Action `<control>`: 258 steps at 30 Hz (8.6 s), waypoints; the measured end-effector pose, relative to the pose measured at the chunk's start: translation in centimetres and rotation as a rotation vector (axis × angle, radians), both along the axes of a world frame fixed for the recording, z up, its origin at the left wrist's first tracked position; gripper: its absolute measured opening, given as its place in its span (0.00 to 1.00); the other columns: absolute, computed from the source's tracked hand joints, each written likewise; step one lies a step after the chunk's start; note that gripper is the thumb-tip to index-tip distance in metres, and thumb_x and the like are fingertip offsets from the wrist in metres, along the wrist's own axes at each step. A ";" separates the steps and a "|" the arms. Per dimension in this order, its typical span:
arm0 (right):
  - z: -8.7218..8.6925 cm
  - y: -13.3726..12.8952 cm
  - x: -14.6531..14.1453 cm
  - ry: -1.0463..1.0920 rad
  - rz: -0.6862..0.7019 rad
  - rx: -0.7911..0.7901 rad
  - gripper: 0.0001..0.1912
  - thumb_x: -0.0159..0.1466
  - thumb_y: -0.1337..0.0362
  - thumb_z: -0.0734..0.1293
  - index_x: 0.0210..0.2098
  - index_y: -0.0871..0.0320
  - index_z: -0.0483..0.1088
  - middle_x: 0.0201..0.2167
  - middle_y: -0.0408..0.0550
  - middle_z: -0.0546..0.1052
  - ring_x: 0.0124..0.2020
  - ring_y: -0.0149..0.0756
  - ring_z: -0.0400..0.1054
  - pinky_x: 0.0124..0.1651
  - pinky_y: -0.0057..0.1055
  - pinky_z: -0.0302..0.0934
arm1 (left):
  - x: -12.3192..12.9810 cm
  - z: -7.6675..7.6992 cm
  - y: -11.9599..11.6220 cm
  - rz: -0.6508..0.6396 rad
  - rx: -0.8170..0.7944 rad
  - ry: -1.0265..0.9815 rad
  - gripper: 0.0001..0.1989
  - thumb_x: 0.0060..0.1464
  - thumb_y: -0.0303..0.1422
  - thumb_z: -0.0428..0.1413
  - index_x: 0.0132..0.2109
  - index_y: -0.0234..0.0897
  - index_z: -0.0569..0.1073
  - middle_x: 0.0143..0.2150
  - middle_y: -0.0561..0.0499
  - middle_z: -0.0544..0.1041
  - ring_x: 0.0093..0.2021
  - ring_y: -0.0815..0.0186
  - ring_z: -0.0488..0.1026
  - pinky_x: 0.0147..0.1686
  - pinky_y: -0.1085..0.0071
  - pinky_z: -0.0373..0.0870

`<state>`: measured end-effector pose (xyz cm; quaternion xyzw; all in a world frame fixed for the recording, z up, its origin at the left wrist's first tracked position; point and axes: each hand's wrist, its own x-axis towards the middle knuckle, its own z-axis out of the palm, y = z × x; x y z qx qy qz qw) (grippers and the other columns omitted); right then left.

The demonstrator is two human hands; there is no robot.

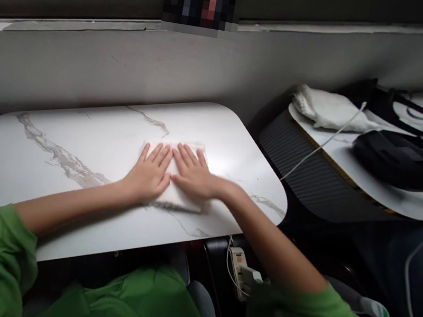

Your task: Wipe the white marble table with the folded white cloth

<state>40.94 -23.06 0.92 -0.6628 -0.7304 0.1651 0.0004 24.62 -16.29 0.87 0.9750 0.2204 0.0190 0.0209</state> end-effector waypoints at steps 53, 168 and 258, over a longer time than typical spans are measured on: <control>-2.2 9.4 16.0 -0.018 -0.245 0.367 0.30 0.67 0.61 0.46 0.66 0.59 0.54 0.67 0.50 0.58 0.67 0.42 0.50 0.67 0.50 0.43 | 19.1 0.1 6.6 0.178 -0.039 -0.007 0.32 0.63 0.34 0.42 0.67 0.15 0.51 0.70 0.31 0.50 0.69 0.44 0.47 0.67 0.56 0.40; -1.4 18.4 -16.1 -0.050 0.161 0.451 0.31 0.69 0.60 0.52 0.67 0.71 0.51 0.68 0.66 0.52 0.68 0.57 0.44 0.66 0.55 0.38 | -13.5 -0.5 15.5 0.475 0.028 -0.214 0.22 0.60 0.27 0.41 0.59 0.26 0.63 0.64 0.36 0.64 0.66 0.57 0.57 0.68 0.55 0.41; -1.6 24.2 -36.6 0.152 0.187 0.543 0.30 0.69 0.61 0.53 0.66 0.74 0.53 0.67 0.70 0.54 0.68 0.54 0.44 0.67 0.53 0.34 | -35.2 0.5 20.5 0.603 -0.054 -0.186 0.25 0.66 0.37 0.33 0.64 0.32 0.56 0.68 0.41 0.58 0.69 0.62 0.50 0.67 0.53 0.36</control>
